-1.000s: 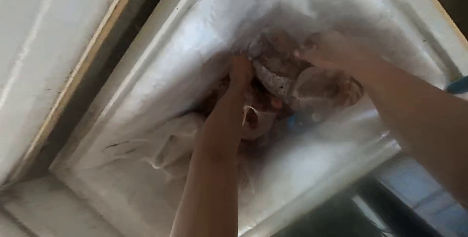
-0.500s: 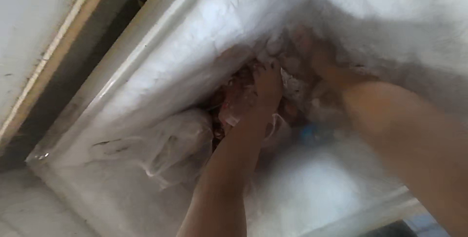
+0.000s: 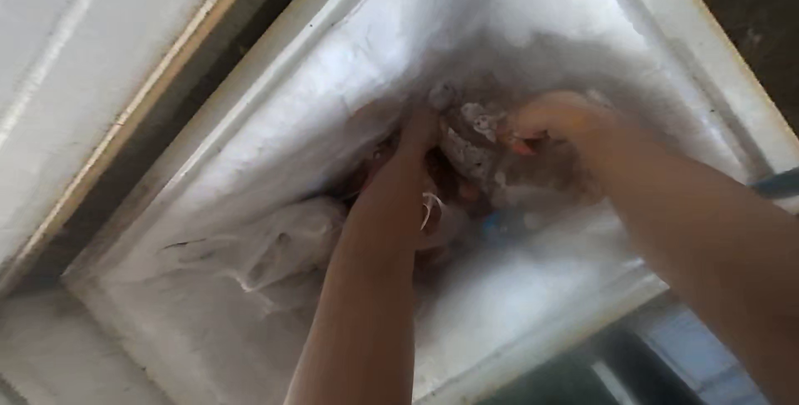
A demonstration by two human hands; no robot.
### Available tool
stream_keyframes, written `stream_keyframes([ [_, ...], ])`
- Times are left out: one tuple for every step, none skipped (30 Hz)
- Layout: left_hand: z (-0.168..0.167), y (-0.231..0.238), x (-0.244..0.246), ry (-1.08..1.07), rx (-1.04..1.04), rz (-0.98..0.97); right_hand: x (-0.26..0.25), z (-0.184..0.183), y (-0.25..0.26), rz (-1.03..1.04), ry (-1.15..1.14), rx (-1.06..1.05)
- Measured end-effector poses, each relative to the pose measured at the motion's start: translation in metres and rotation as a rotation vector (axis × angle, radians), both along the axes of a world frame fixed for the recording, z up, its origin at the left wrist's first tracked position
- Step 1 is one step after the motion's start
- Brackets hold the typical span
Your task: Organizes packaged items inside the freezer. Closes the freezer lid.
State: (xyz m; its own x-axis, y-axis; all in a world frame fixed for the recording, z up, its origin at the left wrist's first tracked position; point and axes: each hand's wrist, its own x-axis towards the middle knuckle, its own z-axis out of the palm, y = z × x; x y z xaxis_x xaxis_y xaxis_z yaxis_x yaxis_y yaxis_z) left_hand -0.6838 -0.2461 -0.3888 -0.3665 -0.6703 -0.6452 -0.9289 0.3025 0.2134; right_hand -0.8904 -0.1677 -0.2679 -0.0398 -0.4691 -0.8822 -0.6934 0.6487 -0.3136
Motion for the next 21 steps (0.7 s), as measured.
stream_keyframes([
  [-0.002,-0.006,0.005,0.025,-0.009,-0.013,-0.001,0.023,0.003,0.064,0.011,0.029],
  [-0.004,-0.01,0.011,0.061,-0.023,-0.03,-0.001,0.041,0.01,0.107,0.031,0.024],
  [-0.002,-0.011,0.015,0.095,-0.027,-0.036,0.0,0.061,0.017,0.139,0.063,0.015],
  [0.005,-0.009,0.016,0.115,-0.021,-0.03,0.0,0.081,0.026,0.183,0.102,-0.001],
  [0.015,-0.006,0.015,0.102,-0.009,-0.031,0.0,0.1,0.04,0.211,0.147,-0.025],
  [0.03,-0.003,0.011,0.077,0.02,-0.031,-0.002,0.117,0.057,0.225,0.181,-0.066],
  [0.048,0.0,0.009,0.079,0.049,-0.016,-0.005,0.133,0.077,0.204,0.189,-0.125],
  [0.065,0.005,0.01,0.122,0.08,0.031,-0.008,0.147,0.101,0.151,0.17,-0.191],
  [0.081,0.012,0.015,0.192,0.103,0.118,-0.012,0.156,0.127,0.075,0.135,-0.244],
  [0.096,0.02,0.023,0.29,0.135,0.218,-0.013,0.163,0.149,-0.02,0.071,-0.255],
  [0.114,0.03,0.033,0.418,0.176,0.337,-0.014,0.168,0.169,-0.114,0.005,-0.241],
  [0.132,0.045,0.047,0.544,0.216,0.473,-0.013,0.171,0.188,-0.21,-0.059,-0.226],
  [0.153,0.066,0.061,0.67,0.228,0.628,-0.01,0.172,0.207,-0.294,-0.122,-0.22],
  [0.176,0.091,0.078,0.77,0.223,0.767,-0.004,0.173,0.225,-0.355,-0.176,-0.223],
  [0.199,0.117,0.097,0.853,0.223,0.894,0.004,0.174,0.241,-0.392,-0.222,-0.231],
  [0.223,0.145,0.118,0.929,0.228,1.017,0.015,0.175,0.255,-0.413,-0.269,-0.227],
  [0.245,0.175,0.142,0.988,0.241,1.121,0.027,0.178,0.268,-0.422,-0.317,-0.214],
  [0.268,0.203,0.167,1.035,0.246,1.207,0.04,0.183,0.278,-0.411,-0.361,-0.193],
  [0.29,0.229,0.192,1.081,0.246,1.282,0.054,0.188,0.287,-0.386,-0.392,-0.167],
  [0.313,0.255,0.216,1.103,0.225,1.349,0.068,0.194,0.294,-0.355,-0.419,-0.135],
  [0.336,0.28,0.24,1.112,0.199,1.4,0.084,0.2,0.3,-0.323,-0.448,-0.123],
])
